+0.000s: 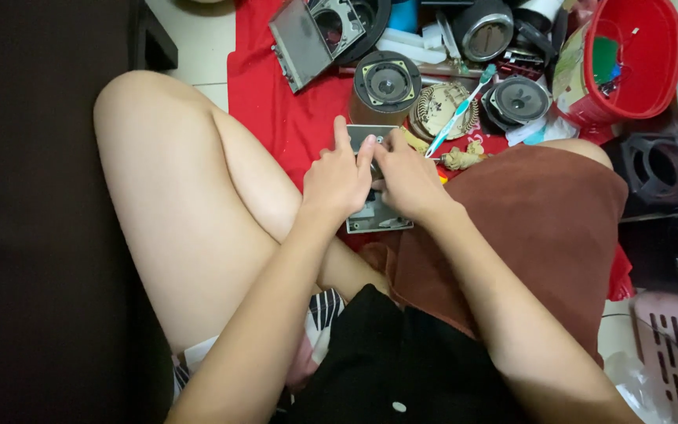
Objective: The person sits on the floor and cleans a metal electrical outlet box. They pick up the box, dip a toothbrush in a water basin, and repeatedly scrub the interior and socket face of the box, repositioning it to brush different sides.
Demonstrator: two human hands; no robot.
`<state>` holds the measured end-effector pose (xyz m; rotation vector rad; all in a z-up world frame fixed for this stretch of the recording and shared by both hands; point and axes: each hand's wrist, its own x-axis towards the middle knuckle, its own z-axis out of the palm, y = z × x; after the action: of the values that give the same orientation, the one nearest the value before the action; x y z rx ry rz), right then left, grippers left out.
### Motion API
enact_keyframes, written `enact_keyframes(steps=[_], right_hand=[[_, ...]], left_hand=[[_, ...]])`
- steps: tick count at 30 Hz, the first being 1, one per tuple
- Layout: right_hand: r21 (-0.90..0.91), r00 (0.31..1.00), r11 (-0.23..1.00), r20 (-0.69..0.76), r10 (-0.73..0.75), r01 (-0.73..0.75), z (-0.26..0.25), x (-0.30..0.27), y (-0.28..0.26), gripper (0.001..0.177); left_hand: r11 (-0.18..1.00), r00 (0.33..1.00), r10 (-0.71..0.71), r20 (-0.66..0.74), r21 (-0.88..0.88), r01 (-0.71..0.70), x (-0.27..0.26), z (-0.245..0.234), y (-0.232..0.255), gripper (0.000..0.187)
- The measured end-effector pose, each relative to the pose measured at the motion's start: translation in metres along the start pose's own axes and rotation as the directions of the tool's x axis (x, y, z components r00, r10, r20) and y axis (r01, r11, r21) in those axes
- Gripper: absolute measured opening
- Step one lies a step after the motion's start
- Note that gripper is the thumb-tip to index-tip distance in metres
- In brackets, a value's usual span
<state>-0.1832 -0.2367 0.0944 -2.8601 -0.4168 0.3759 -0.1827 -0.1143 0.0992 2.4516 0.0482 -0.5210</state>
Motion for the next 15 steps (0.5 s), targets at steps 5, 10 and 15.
enact_keyframes(steps=[5,10,15], right_hand=[[0.12,0.999,0.993,-0.043,0.021,-0.016,-0.008,-0.017,-0.011,0.039],[0.104,0.994,0.994,-0.112,-0.016,0.027,-0.015,-0.026,-0.014,0.042],[0.114,0.919,0.978,-0.377,-0.118,0.173,-0.024,-0.027,-0.01,0.054]], left_hand=[[0.999,1.0,-0.027,0.004,-0.032,0.027,0.001,0.001,-0.001,0.064],[0.998,0.998,-0.052,0.018,-0.039,0.053,0.003,0.002,-0.002,0.064],[0.973,0.981,-0.102,-0.167,-0.222,0.063,0.013,0.0,-0.003,0.059]])
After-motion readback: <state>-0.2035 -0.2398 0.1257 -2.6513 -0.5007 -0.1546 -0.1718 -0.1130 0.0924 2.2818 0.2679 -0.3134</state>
